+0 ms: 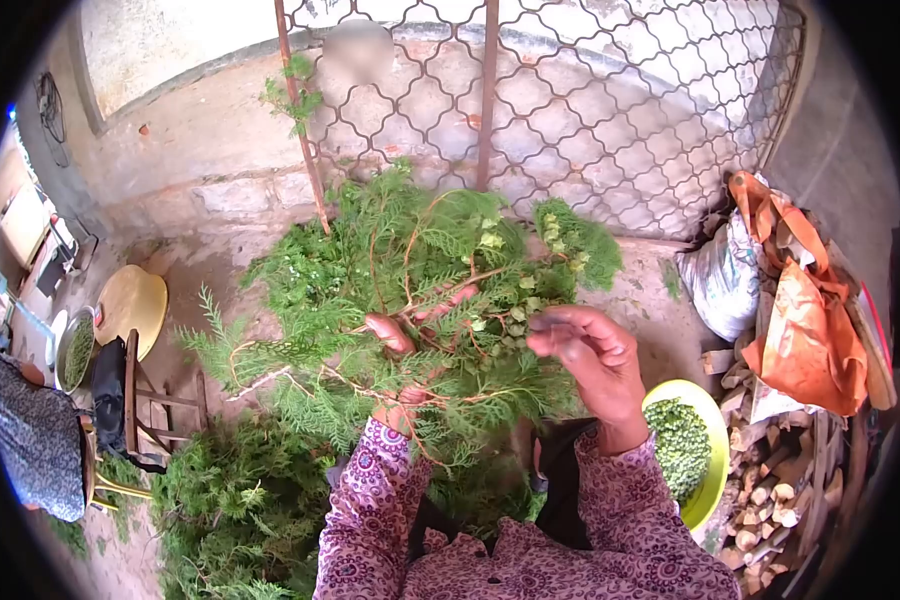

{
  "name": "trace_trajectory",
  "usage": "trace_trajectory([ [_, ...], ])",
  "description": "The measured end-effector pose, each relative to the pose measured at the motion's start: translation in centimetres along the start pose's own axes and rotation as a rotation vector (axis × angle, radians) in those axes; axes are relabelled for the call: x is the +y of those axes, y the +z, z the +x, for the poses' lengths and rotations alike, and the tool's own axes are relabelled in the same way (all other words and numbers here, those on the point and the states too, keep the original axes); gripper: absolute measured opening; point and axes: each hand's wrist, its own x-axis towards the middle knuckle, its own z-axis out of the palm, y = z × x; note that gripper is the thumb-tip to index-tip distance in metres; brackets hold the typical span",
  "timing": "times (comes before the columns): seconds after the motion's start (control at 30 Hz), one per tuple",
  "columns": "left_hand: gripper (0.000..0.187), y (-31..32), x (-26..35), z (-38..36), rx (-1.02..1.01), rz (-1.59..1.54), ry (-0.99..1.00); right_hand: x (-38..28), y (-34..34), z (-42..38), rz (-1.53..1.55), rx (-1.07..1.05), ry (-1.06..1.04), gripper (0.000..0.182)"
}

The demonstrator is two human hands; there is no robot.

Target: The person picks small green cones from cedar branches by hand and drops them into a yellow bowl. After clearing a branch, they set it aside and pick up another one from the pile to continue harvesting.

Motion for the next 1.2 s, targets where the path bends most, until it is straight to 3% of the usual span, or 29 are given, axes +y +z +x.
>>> trace_trajectory([
  [0.03,0.113,0.5,0.3,-0.2,0.004,0.005,-0.003,0.5,-0.1,0.6,0.006,0.001,0.003,0.027],
  [0.1,0.096,1.6,1.1,-0.6,-0.131,-0.210,-0.033,1.3,-0.2,1.6,-0.547,-0.090,-0.202,0.027],
  [0.13,0.076,1.4,1.0,-0.4,-0.176,-0.331,-0.065,2.0,0.2,1.8,-0.599,-0.057,-0.198,0.027],
  [0.23,0.072,2.9,1.2,-0.3,-0.156,-0.447,-0.193,3.9,0.8,2.1,-0.665,-0.015,-0.185,0.027],
  [0.27,0.068,2.2,-0.2,-0.2,-0.013,-0.325,-0.127,4.6,1.0,2.1,-0.667,0.051,-0.157,0.027],
  [0.4,0.067,-0.1,-3.7,0.7,0.139,-0.114,-0.168,5.3,0.2,2.5,-0.860,0.077,-0.205,0.028],
  [0.47,0.067,-0.6,-4.8,0.9,0.163,-0.079,-0.199,6.2,-0.2,2.4,-0.975,0.102,-0.290,0.025],
  [0.8,0.064,-0.9,-8.2,2.0,0.194,0.051,-0.274,6.6,-2.7,2.3,-1.095,0.096,-0.239,0.023],
  [0.9,0.064,-0.9,-8.5,2.2,0.201,0.077,-0.277,7.3,-3.6,2.5,-1.084,0.090,-0.238,0.020],
  [0.97,0.063,-0.9,-8.5,2.1,0.198,0.090,-0.276,8.1,-4.4,2.5,-0.740,0.101,-0.197,0.016],
  [1.0,0.063,-0.5,-8.2,2.1,0.196,0.099,-0.277,8.5,-4.8,2.5,-0.740,0.107,-0.197,0.016],
  [1.07,0.063,0.9,-7.4,1.9,0.209,0.118,-0.273,8.9,-5.6,2.3,-0.383,0.058,0.051,0.011],
  [1.1,0.063,1.5,-7.0,1.8,0.225,0.133,-0.265,8.4,-5.7,2.4,-0.384,0.059,0.052,0.011],
  [1.13,0.063,1.7,-6.9,1.9,0.224,0.132,-0.266,7.5,-5.6,2.5,-0.193,0.092,0.153,0.007],
  [1.17,0.075,1.7,-6.7,2.1,0.112,0.166,-0.182,7.0,-5.8,2.7,-0.001,0.123,0.252,0.004],
  [1.2,0.088,1.9,-6.5,2.3,0.000,0.201,-0.097,6.9,-6.4,2.8,0.095,0.116,0.218,0.003],
])
